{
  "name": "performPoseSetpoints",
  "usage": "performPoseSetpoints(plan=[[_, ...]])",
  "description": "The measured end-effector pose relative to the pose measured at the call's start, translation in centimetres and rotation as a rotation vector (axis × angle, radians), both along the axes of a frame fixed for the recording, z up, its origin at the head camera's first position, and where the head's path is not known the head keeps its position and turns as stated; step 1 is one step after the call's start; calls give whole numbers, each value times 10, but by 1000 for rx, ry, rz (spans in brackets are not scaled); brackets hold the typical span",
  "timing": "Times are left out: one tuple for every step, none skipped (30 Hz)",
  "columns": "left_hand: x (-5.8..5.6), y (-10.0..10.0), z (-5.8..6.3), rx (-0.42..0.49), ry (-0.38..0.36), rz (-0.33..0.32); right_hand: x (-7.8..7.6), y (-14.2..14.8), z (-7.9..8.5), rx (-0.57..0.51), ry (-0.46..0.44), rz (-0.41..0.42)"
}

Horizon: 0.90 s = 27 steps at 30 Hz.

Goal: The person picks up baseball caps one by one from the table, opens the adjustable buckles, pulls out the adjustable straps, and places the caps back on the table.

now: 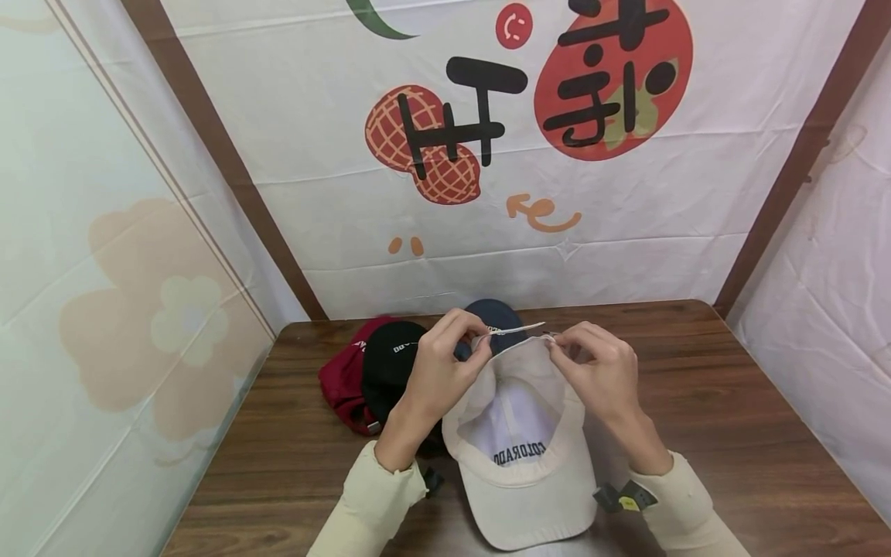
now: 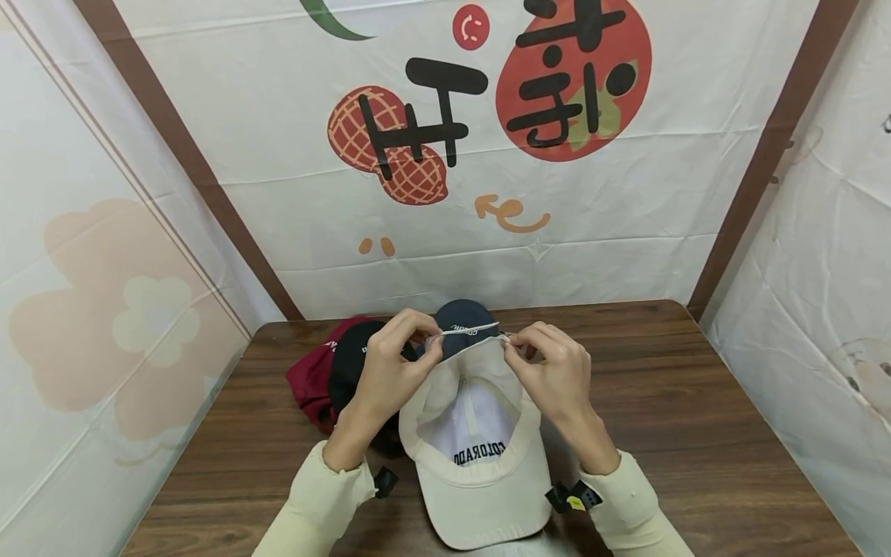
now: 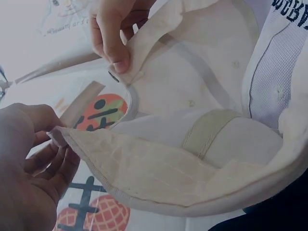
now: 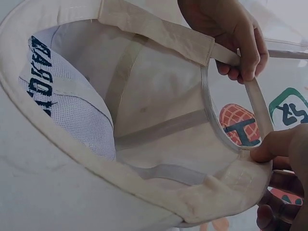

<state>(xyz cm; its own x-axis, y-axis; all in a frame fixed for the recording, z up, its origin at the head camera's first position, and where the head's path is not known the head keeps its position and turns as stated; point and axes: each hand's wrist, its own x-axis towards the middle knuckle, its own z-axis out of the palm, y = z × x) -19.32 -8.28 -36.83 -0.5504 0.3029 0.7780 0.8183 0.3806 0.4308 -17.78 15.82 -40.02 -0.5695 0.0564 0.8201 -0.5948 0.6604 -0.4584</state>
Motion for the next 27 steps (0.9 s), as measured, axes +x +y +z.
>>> performPoseSetpoints(plan=[[0,0,0,3,1,-1,0,0,0,0,0,-5],[-1,-1,0,5,3,-1,0,1,0,-2,-1,-6],[-1,-1,0,7,5,-1,0,1,0,-4,-3,-7],[-1,-1,0,8,6,0,1,1,0,-4,-4,-7],[-1,-1,0,10,6,0,1,1,0,-1,-4,-8],[-1,-1,0,12,6,0,1,1,0,-2,-6,-8],[0,-1,0,12,5,1,1,1,0,-4,-8,-8],[0,-1,0,14,4,-1,1,1,-1,-6,-12,-8],[0,-1,0,16,3,-3,1,1,-1,-8,-14,-7],[0,-1,1,18,3,-6,0,2,-1,-11,-18,-7],[0,-1,1,19,3,-9,0,2,-1,-15,-22,-7],[0,-2,1,21,3,-11,0,2,-1,-17,-27,-7],[0,-2,1,21,2,-14,0,3,-1,-19,-31,-7],[0,-2,1,21,1,-17,0,3,-2,-20,-35,-8],[0,-2,1,21,0,-19,0,3,-2,-21,-37,-9],[0,-2,1,20,1,-22,0,3,-2,-22,-40,-10],[0,-3,0,17,0,-24,-1,4,-2,-22,-41,-12],[-1,-3,0,14,-1,-25,-1,4,-3,-22,-42,-13],[-1,-3,0,10,-1,-28,-1,4,-3,-22,-44,-16],[-1,-3,-1,8,0,-31,-1,3,-3,-24,-46,-18],[-1,-3,-1,5,2,-35,-1,3,-3,-24,-49,-20],[-1,-4,-1,2,3,-39,-1,3,-3,-24,-54,-22],[-2,-4,-1,-1,1,-43,-1,3,-3,-24,-60,-24],[-2,-4,-2,-4,1,-47,-1,3,-3,-24,-66,-25],[-2,-4,-2,-7,2,-54,-2,4,-3,-23,-72,-27],[-2,-4,-2,-10,-1,-62,-2,3,-2,-24,-77,-27],[-2,-4,-2,-16,-4,-69,-2,4,-2,-24,-82,-28]])
